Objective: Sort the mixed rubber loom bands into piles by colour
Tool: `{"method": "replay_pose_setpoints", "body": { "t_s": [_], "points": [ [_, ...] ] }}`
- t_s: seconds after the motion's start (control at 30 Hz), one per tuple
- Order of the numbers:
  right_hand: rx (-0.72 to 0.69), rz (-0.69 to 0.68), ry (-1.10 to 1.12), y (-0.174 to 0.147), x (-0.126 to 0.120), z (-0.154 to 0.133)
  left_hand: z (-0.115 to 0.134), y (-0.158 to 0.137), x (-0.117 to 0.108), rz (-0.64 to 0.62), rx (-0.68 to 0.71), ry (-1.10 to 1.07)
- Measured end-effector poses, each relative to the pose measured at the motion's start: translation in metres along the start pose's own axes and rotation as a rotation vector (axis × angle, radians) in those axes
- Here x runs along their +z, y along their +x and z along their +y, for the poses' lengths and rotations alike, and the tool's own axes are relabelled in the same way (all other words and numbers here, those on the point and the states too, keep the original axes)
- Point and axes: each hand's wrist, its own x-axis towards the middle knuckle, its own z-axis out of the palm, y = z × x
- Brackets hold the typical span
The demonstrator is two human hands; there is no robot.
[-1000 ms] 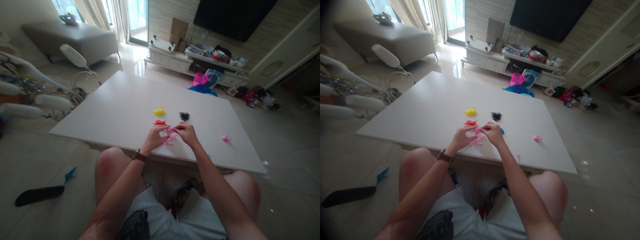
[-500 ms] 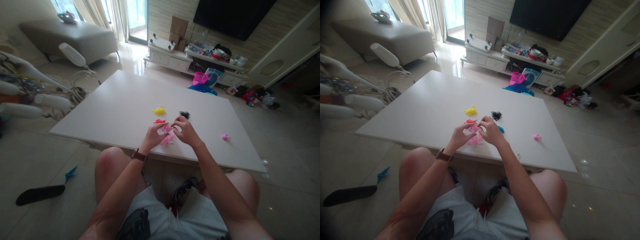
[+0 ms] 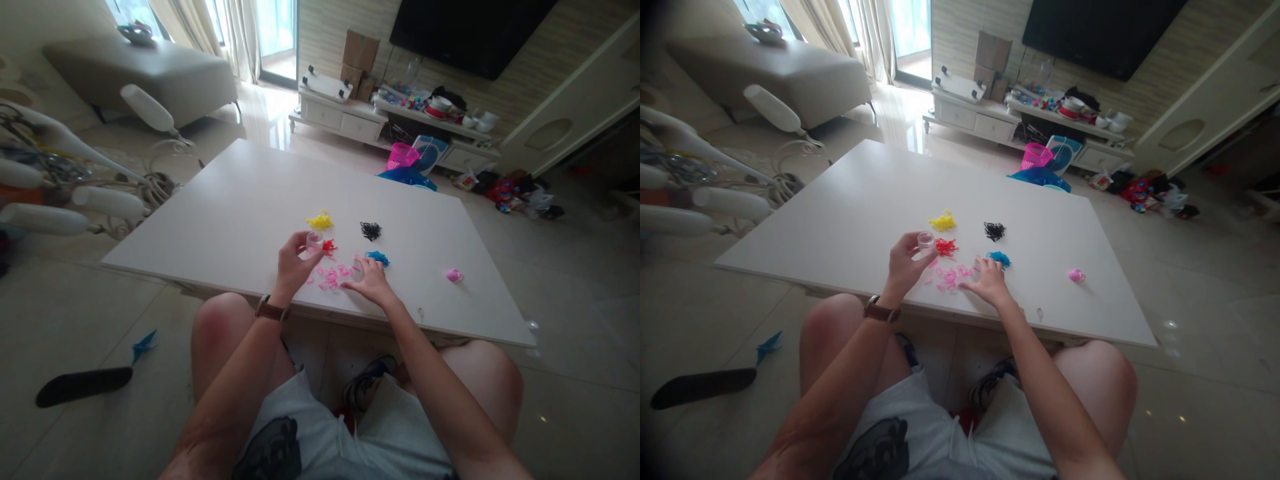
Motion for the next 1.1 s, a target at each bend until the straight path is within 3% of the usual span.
{"method": "replay_pose_setpoints", "body": {
  "t_s": [0.23, 0.4, 0.5, 0.83, 0.97, 1.1],
  "points": [
    [-0.11, -0.045, 0.234, -0.003, 0.017, -0.022, -0.004, 0.002, -0.008, 0.076, -0.056, 0.025],
    [-0.113, 0.064, 0.05, 0.007, 0.01, -0.016, -0.004, 0.002, -0.011, 0.078, -0.054, 0.027],
    [-0.129, 0.02, -0.008, 0.017, 0.008, -0.007, -0.004, 0.002, -0.011, 0.079, -0.054, 0.026],
    [-0.222, -0.083, 0.178, 0.013, 0.005, -0.008, -0.002, 0.002, -0.011, 0.07, -0.049, 0.015],
    [-0.129, -0.026, 0.13, 0.011, 0.003, -0.001, -0.003, 0.002, -0.012, 0.072, -0.056, 0.035],
    [-0.076, -0.076, 0.217, 0.009, 0.006, -0.001, -0.004, 0.003, -0.012, 0.066, -0.045, 0.039]
  ]
}}
